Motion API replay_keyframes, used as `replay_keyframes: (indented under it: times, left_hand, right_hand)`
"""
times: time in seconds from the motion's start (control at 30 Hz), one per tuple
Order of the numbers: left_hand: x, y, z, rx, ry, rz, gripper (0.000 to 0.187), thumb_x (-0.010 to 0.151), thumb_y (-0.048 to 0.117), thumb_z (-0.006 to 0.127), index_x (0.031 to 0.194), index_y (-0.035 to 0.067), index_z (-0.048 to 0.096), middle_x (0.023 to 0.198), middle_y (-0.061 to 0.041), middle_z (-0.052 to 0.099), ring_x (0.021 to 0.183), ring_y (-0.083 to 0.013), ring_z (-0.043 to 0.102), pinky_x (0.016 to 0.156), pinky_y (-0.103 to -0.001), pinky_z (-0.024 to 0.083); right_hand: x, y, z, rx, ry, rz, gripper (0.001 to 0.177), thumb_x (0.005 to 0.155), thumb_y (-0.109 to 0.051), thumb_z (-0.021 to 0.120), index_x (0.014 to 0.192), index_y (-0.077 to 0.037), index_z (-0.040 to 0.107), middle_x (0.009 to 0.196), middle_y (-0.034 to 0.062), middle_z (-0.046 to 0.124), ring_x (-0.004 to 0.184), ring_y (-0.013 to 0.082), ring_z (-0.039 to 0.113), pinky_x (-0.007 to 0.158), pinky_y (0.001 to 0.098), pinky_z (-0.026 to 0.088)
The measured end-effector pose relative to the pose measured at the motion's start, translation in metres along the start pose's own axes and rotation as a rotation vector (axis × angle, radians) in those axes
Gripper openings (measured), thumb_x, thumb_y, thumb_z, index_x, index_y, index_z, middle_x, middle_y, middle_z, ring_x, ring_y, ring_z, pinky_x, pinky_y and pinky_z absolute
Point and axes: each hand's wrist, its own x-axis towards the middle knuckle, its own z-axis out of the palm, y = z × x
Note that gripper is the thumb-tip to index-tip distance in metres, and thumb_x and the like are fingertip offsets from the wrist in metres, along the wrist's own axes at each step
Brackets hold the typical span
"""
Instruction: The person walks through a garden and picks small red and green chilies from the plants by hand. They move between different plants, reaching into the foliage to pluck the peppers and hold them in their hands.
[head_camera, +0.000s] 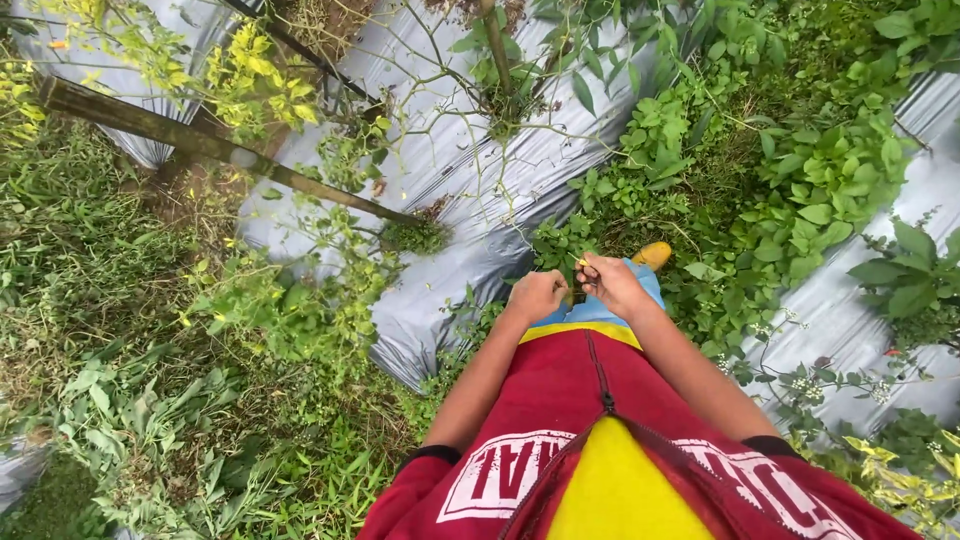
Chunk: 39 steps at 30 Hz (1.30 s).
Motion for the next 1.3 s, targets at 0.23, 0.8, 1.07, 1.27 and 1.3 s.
replay_keyframes:
  times: [0.23, 0.8, 1.07, 1.27, 1.3]
  left_hand:
    - [0.013, -0.001, 0.016, -0.046, -0.139, 0.009, 0.016, 0.098, 0.023, 0.069, 0.102, 0.007, 0.072, 0.091, -0.011, 0.077, 0.091, -0.0324, 0.075, 0.080, -0.049, 0.061]
    - [0.186, -0.006, 0.000, -0.494, 0.087, -0.279, 0.043, 0.106, 0.036, 0.056, 0.138, 0.009, 0.052, 0.127, -0.019, 0.067, 0.101, -0.0297, 0.072, 0.086, -0.050, 0.061]
    - [0.289, 0.061, 0.001, -1.175, 0.107, -0.517, 0.068, 0.113, 0.038, 0.047, 0.157, -0.008, 0.024, 0.153, -0.031, 0.042, 0.139, -0.0403, 0.050, 0.116, -0.054, 0.048]
    - [0.333, 0.092, 0.021, -1.377, 0.413, -0.655, 0.066, 0.111, 0.030, 0.051, 0.158, -0.003, 0.019, 0.152, -0.030, 0.040, 0.139, -0.0414, 0.049, 0.116, -0.056, 0.049]
    - [0.335, 0.093, 0.021, -1.416, 0.494, -0.660, 0.064, 0.111, 0.028, 0.055, 0.157, -0.002, 0.022, 0.149, -0.028, 0.045, 0.134, -0.0404, 0.054, 0.112, -0.056, 0.054]
  right_hand:
    - [-0.019, -0.069, -0.013, 0.157, 0.132, -0.081, 0.031, 0.109, -0.033, 0.056, 0.090, -0.009, 0.060, 0.072, -0.0054, 0.044, 0.071, 0.0118, 0.062, 0.054, 0.0195, 0.052]
    - [0.135, -0.168, -0.127, 0.007, 0.166, 0.013, 0.031, 0.105, -0.021, 0.062, 0.133, -0.014, 0.052, 0.134, 0.0074, 0.050, 0.092, 0.0164, 0.067, 0.075, 0.0325, 0.064]
    - [0.196, -0.287, -0.165, -0.199, 0.096, 0.088, 0.038, 0.101, -0.020, 0.066, 0.134, -0.010, 0.051, 0.132, 0.0111, 0.052, 0.087, 0.0162, 0.068, 0.070, 0.0294, 0.066]
    - [0.234, -0.342, -0.196, -0.474, 0.033, 0.023, 0.036, 0.102, -0.018, 0.063, 0.133, -0.005, 0.051, 0.130, 0.0133, 0.051, 0.090, 0.0180, 0.066, 0.070, 0.0310, 0.066]
    - [0.240, -0.352, -0.190, -0.545, 0.024, -0.021, 0.032, 0.102, -0.015, 0.061, 0.130, -0.005, 0.051, 0.125, 0.0150, 0.052, 0.089, 0.0176, 0.065, 0.068, 0.0316, 0.065]
